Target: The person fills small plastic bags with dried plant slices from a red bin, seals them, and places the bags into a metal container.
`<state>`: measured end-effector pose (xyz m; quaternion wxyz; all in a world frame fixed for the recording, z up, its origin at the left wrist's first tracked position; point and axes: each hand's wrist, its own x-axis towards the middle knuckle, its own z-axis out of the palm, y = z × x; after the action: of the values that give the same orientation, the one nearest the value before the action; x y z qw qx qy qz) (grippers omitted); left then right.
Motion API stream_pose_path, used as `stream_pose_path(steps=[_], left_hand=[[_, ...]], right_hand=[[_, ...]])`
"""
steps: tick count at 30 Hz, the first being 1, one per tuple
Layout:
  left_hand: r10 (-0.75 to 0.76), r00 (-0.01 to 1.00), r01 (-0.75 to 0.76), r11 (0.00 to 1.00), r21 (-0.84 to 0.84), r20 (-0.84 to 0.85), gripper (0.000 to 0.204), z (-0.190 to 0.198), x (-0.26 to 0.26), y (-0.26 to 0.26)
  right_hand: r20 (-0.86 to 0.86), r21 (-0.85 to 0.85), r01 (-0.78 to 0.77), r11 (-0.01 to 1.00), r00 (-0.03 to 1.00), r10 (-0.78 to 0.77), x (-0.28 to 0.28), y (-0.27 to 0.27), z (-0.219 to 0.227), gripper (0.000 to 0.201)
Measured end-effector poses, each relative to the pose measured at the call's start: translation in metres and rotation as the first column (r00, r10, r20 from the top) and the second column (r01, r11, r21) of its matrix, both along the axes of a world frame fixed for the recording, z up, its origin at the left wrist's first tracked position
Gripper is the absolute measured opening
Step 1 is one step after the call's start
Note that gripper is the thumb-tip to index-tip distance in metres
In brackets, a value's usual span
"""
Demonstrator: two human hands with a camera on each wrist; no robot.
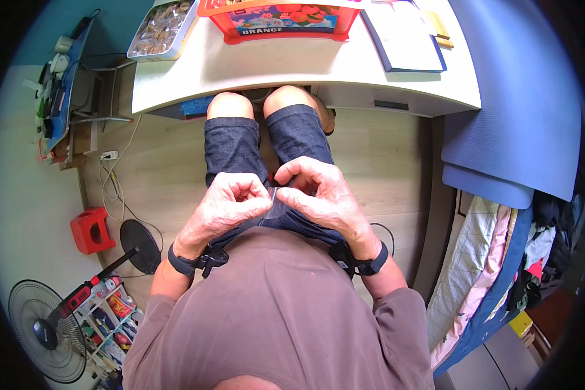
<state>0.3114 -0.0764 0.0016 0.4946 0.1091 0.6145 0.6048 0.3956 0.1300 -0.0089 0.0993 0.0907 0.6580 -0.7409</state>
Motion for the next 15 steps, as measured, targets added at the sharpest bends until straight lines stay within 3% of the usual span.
stream_pose_path(steps=[2,4,7,9,10,12,13,15], left_hand=[[0.019,1.000,-0.019,1.000,0.013,0.010,0.011,0.000,0.000,0.000],[0.039,0.999,-0.039,0.999,0.012,-0.013,0.011,0.002,-0.001,0.001],[0.055,0.998,-0.054,0.998,0.029,-0.034,0.010,0.002,0.000,0.002],[0.063,0.998,-0.062,0.997,0.035,-0.023,0.011,0.001,0.000,0.002],[0.071,0.997,-0.071,0.997,0.040,-0.011,0.011,0.001,0.000,0.002],[0.068,0.998,-0.067,0.997,0.041,-0.017,0.011,0.003,-0.001,0.002],[0.064,0.998,-0.063,0.997,0.042,-0.023,0.012,0.003,-0.001,0.001],[0.073,0.997,-0.072,0.996,0.051,-0.013,0.012,0.001,-0.001,0.001]], right_hand=[[-0.027,-0.064,0.110,0.992,0.993,-0.112,0.003,-0.002,-0.006,0.020],[-0.018,-0.074,0.108,0.991,0.994,-0.110,0.006,0.002,-0.010,0.020],[-0.043,0.069,0.039,0.997,0.998,-0.037,0.006,0.002,-0.004,0.022],[-0.301,0.301,0.178,0.937,0.950,-0.084,0.001,-0.004,0.002,0.021],[-0.301,0.301,0.178,0.937,0.950,-0.084,-0.001,-0.008,0.002,0.021],[-0.473,0.314,0.398,0.862,0.853,-0.222,-0.004,-0.014,0.001,0.019],[-0.473,0.313,0.398,0.862,0.853,-0.222,-0.002,-0.012,0.001,0.019],[-0.375,0.277,0.193,0.941,0.924,-0.079,0.004,-0.004,0.002,0.013]])
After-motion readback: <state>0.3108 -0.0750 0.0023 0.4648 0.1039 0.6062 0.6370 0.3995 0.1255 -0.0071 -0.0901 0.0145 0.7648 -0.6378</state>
